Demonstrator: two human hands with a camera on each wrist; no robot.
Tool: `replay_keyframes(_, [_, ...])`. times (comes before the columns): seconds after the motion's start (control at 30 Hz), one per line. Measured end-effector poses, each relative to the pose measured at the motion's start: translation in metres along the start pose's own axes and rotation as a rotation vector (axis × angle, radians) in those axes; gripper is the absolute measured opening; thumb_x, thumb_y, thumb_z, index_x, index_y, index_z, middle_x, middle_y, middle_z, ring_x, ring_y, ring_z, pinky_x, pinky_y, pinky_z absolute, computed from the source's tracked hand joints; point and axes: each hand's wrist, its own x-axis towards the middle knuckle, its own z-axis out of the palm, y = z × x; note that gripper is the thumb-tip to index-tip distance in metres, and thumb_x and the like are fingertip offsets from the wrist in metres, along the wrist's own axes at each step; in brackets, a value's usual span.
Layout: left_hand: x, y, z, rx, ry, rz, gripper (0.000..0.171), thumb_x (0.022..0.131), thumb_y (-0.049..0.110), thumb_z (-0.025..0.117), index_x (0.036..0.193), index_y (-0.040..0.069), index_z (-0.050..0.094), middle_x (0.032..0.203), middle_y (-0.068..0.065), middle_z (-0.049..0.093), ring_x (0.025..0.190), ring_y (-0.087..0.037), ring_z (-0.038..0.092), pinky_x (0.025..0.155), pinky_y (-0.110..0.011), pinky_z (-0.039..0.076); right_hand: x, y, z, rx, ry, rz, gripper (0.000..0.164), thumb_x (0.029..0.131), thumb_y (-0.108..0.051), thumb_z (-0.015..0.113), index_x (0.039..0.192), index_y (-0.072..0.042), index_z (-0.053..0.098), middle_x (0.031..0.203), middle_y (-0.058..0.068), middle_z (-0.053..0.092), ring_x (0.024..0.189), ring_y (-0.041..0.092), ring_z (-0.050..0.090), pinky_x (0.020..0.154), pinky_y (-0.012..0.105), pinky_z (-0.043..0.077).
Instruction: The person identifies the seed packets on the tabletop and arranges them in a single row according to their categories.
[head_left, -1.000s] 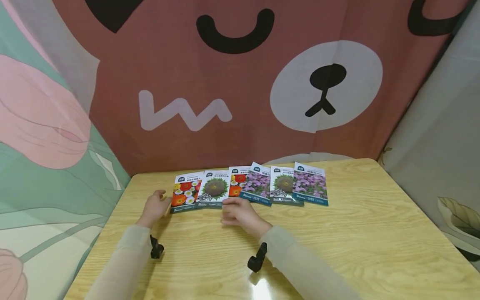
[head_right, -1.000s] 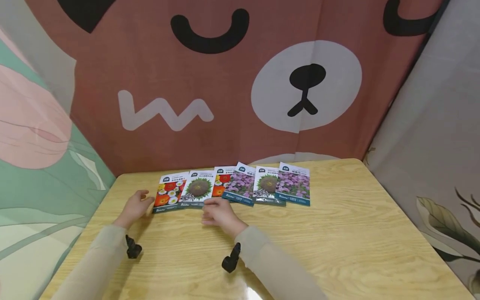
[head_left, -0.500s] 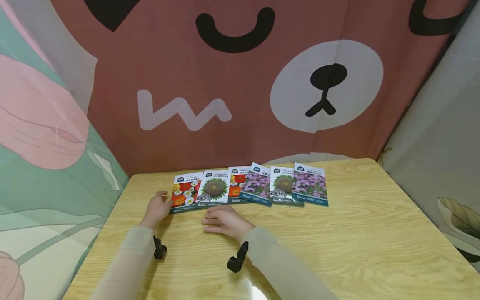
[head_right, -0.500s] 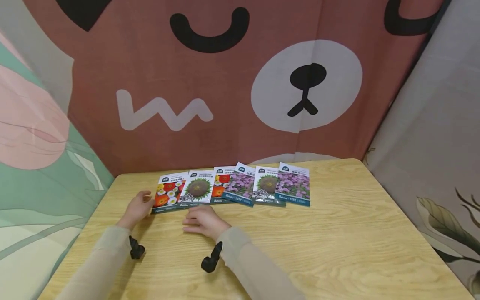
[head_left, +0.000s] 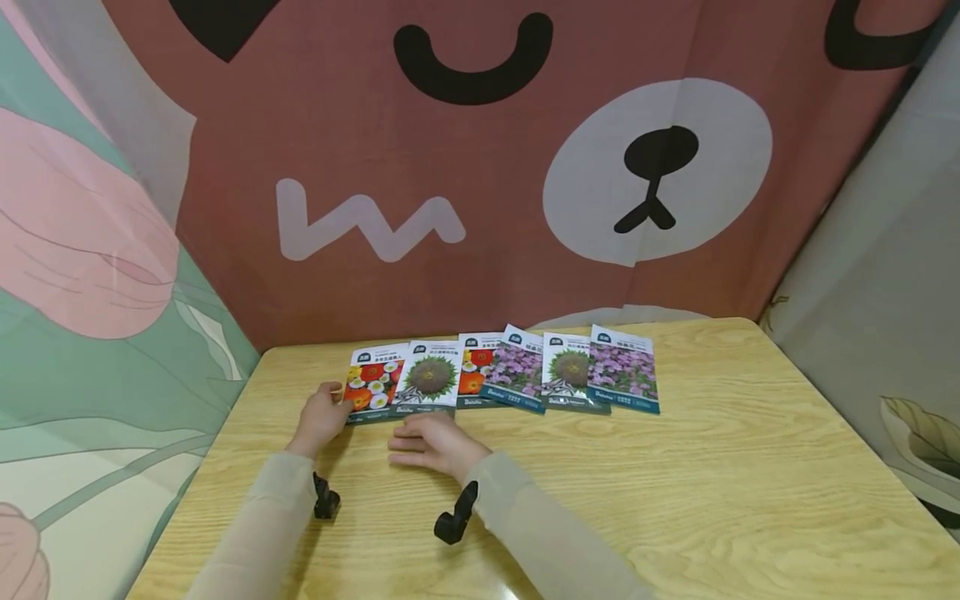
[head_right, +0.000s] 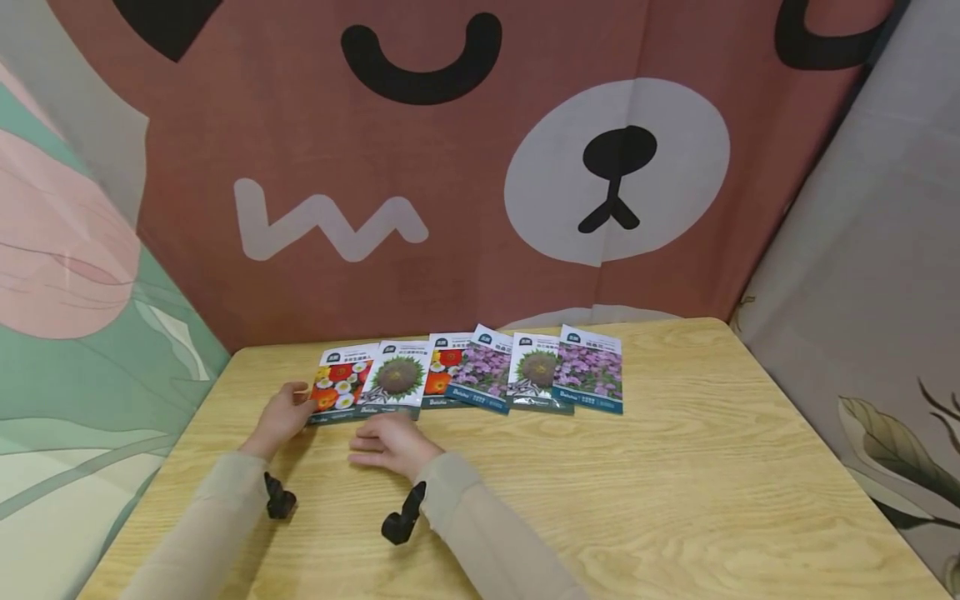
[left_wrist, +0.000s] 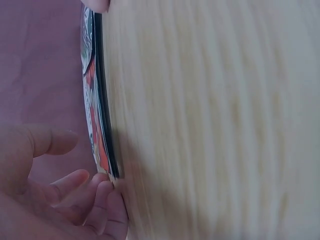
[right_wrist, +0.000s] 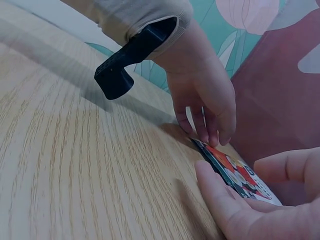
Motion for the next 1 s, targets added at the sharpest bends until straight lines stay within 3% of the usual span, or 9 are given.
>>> replay_keyframes(0.2, [-0.003, 0.003, 0.0, -0.046, -0.012, 0.001, 0.055, 0.103, 0.013, 0.047, 0.145, -0.017, 0.031, 0.14, -0.04, 0.045, 0.126, -0.047, 0.05, 0.102, -0.054, 0.046, -0.001, 0.0, 0.003, -0.012, -0.007, 0.005, 0.058, 0.103, 0.001, 0.048, 0.154, 0.012, 0.024, 0.144, 0.033, 0.047, 0.13, 0.046, 0.052, 0.096, 0.049, 0.055])
replay_keyframes(0.4, [-0.005, 0.006, -0.001, -0.071, -0.016, -0.016, 0.054, 0.103, 0.014, 0.047, 0.145, -0.017, 0.031, 0.141, -0.04, 0.044, 0.125, -0.047, 0.05, 0.102, -0.053, 0.046, 0.001, 0.001, 0.005, -0.028, 0.021, 0.002, 0.048, 0.104, -0.004, 0.048, 0.148, 0.012, 0.037, 0.138, 0.031, 0.052, 0.127, 0.046, 0.055, 0.094, 0.049, 0.056])
replay_keyframes(0.77, [-0.005, 0.003, -0.001, 0.043, 0.08, -0.043, 0.051, 0.095, 0.012, 0.058, 0.132, -0.019, 0.045, 0.128, -0.04, 0.052, 0.12, -0.052, 0.048, 0.102, -0.056, 0.043, 0.002, 0.002, 0.01, -0.049, 0.038, -0.004, 0.04, 0.1, -0.001, 0.051, 0.138, 0.012, 0.046, 0.133, 0.029, 0.055, 0.123, 0.044, 0.058, 0.094, 0.053, 0.055])
replay_keyframes(1.0, [-0.006, -0.004, -0.003, -0.078, 0.093, -0.075, 0.053, 0.096, 0.009, 0.055, 0.138, -0.02, 0.039, 0.135, -0.04, 0.048, 0.125, -0.048, 0.049, 0.104, -0.054, 0.044, 0.003, 0.003, 0.007, -0.041, 0.03, -0.007, 0.039, 0.102, -0.002, 0.051, 0.139, 0.011, 0.046, 0.132, 0.028, 0.055, 0.123, 0.043, 0.058, 0.095, 0.053, 0.054])
